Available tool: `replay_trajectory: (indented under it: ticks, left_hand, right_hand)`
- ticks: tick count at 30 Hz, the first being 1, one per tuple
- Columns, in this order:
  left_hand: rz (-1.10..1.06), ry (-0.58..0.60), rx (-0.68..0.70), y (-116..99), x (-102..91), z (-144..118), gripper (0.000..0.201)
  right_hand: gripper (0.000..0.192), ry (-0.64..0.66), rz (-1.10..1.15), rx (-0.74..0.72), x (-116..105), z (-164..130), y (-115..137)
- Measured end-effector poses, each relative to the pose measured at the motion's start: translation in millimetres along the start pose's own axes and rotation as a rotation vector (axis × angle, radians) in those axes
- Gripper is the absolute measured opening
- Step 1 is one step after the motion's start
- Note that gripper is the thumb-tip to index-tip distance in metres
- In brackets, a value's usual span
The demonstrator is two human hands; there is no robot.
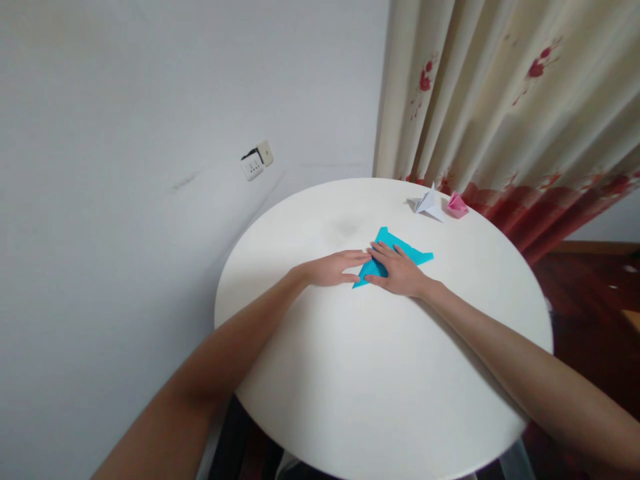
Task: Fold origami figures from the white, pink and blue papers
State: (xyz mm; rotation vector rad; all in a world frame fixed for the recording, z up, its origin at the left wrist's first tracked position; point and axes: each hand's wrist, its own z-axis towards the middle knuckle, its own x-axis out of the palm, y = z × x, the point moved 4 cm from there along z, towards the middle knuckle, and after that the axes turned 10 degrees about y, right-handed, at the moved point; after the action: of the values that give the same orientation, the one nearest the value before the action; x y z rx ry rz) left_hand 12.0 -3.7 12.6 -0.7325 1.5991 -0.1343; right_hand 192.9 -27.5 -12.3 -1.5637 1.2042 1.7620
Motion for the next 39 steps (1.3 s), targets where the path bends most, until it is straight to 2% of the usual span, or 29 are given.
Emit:
replay_trajectory:
  ticks: [4, 10, 13, 18, 21, 26, 29, 31, 35, 37, 39]
  left_hand:
    - [0.165, 0.138, -0.133, -6, 20.1, 4, 0.061]
    - [0.23, 0.125, -0.127, -13, 23.9, 5, 0.064]
    - [0.234, 0.126, -0.135, -15, 20.1, 5, 0.066]
    - [0.278, 0.11, -0.135, -21, 17.2, 6, 0.063]
    - [0.294, 0.076, -0.12, -24, 18.8, 10, 0.06]
    - [0.276, 0.082, -0.079, -27, 24.0, 18, 0.069]
    - [0.264, 0.066, -0.085, -29, 23.1, 20, 0.068]
    - [0.262, 0.046, -0.083, -31, 21.1, 20, 0.065]
    - [0.274, 0.016, -0.076, -37, 16.5, 20, 0.063]
    - [0.274, 0.023, -0.076, -39, 15.4, 20, 0.066]
    - [0.267, 0.046, -0.087, -39, 15.5, 20, 0.068]
  right_hand:
    - [0.09, -0.014, 0.03, 0.008, 0, 2, -3]
    - [0.075, -0.026, 0.095, -0.074, -2, 2, -14]
    - [0.069, -0.054, 0.061, 0.026, -6, 1, -31]
    - [0.073, -0.066, 0.015, 0.158, -11, -2, -49]
    - [0.075, -0.081, 0.016, 0.185, -11, -2, -50]
    - [0.078, -0.142, -0.007, 0.282, -13, -2, -49]
    - [0.068, -0.236, -0.065, 0.348, -15, -6, -37]
    - [0.059, -0.254, -0.095, 0.293, -14, -10, -20]
    - [0.057, -0.101, -0.076, 0.024, -5, -25, 12]
    - [0.063, -0.048, -0.082, -0.036, -4, -37, 14]
    - [0.068, -0.004, -0.102, -0.056, -5, -49, 3]
